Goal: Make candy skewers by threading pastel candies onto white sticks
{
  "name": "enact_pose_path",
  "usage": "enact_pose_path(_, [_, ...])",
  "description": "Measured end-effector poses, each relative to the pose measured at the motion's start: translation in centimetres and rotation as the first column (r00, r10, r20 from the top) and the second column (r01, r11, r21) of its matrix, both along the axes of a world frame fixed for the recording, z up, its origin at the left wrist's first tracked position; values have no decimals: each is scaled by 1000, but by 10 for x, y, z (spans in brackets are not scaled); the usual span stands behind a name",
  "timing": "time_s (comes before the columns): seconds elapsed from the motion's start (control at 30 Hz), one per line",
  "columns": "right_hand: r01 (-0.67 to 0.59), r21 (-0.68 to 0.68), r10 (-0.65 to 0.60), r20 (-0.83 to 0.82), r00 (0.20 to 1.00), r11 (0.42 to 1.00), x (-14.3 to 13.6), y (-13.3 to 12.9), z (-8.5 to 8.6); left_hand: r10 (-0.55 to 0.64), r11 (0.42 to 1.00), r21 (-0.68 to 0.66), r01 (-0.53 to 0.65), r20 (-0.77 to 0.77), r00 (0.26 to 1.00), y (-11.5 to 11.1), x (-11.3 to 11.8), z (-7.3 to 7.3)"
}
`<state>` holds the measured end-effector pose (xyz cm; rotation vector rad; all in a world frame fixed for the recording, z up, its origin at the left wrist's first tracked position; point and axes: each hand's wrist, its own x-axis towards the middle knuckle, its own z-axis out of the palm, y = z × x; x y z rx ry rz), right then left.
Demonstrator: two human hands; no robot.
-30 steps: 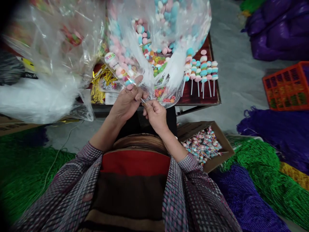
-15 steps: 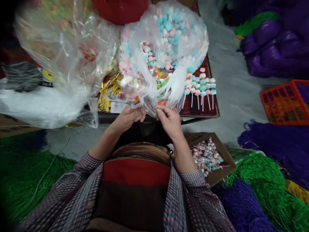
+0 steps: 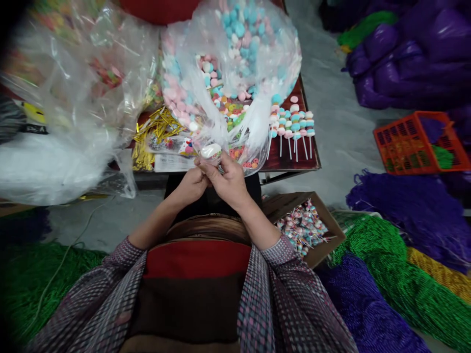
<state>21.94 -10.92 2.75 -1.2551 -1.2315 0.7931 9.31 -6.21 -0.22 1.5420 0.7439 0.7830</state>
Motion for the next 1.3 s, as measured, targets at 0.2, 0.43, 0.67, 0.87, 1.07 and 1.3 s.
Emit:
enact_pose_path(0.2, [135,-39,-138,-81,987,990,3,5,-3,-34,999,12,34,-38,999,-4,-1,6])
enact_pose_path(0.43, [-366,-95,317,-332,888,926,26,2,19,-462,688,-387,614,419,782,-10,-6,29])
enact_pose_path(0.67, [172,28,-167,-139,976,985,9,16,-8,83,996,0,-84,-183,980,0,6,18])
enact_pose_path(0.87, [-294,-86,267,-235,935,952,23,16,28,-409,777,-329,537,385,827,-5,-10,27])
enact_pose_path(1.07, [84,-16,-85,-136,987,996,-8,43,11,106,981,178,-81,-135,985,3,-20,15])
enact_pose_path(1.3, [-225,-107,235,98,967,969,-25,97,9,386,922,-136,-363,263,884,30,-68,4])
